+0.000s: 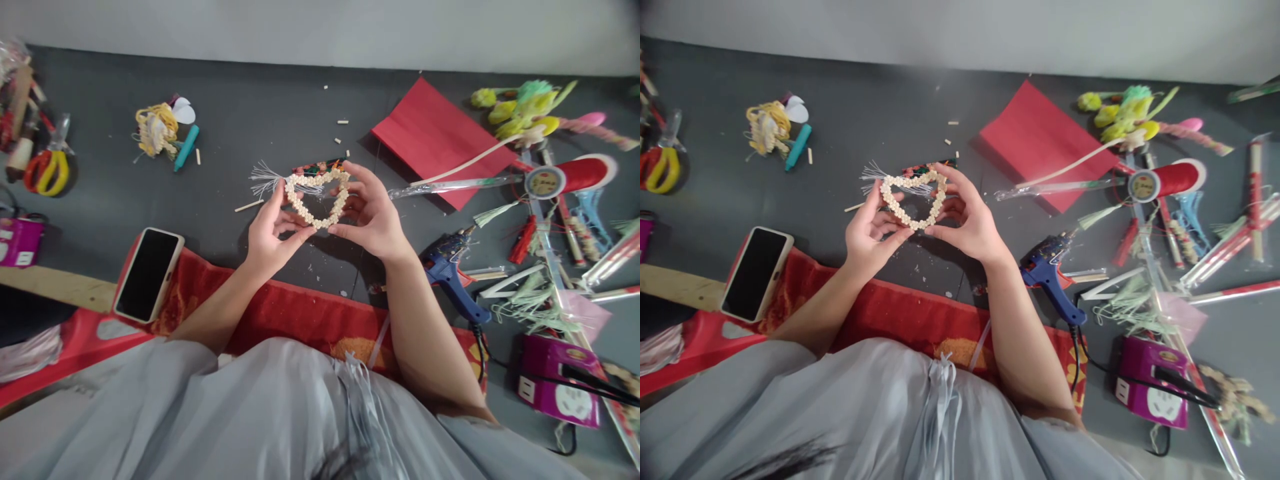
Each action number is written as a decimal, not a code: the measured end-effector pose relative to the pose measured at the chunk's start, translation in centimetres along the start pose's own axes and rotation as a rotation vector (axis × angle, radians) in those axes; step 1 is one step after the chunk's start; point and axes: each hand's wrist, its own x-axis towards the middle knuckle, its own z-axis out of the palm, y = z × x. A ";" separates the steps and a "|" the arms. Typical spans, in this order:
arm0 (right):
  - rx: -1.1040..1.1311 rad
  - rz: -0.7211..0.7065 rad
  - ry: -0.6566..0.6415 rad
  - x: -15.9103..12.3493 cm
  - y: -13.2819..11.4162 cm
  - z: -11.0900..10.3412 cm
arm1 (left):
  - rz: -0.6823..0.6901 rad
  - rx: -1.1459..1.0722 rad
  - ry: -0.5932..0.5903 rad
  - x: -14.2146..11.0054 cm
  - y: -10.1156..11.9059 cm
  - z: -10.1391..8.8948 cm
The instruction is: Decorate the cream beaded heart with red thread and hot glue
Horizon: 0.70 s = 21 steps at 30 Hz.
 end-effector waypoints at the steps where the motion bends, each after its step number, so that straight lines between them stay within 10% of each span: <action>1: -0.010 -0.007 0.012 0.0 -0.2 0.1 | -0.008 -0.010 -0.002 0.0 0.0 0.0; 21: -0.226 -0.049 0.100 0.2 -1.2 0.8 | -0.223 -0.090 0.005 -0.1 0.3 -0.1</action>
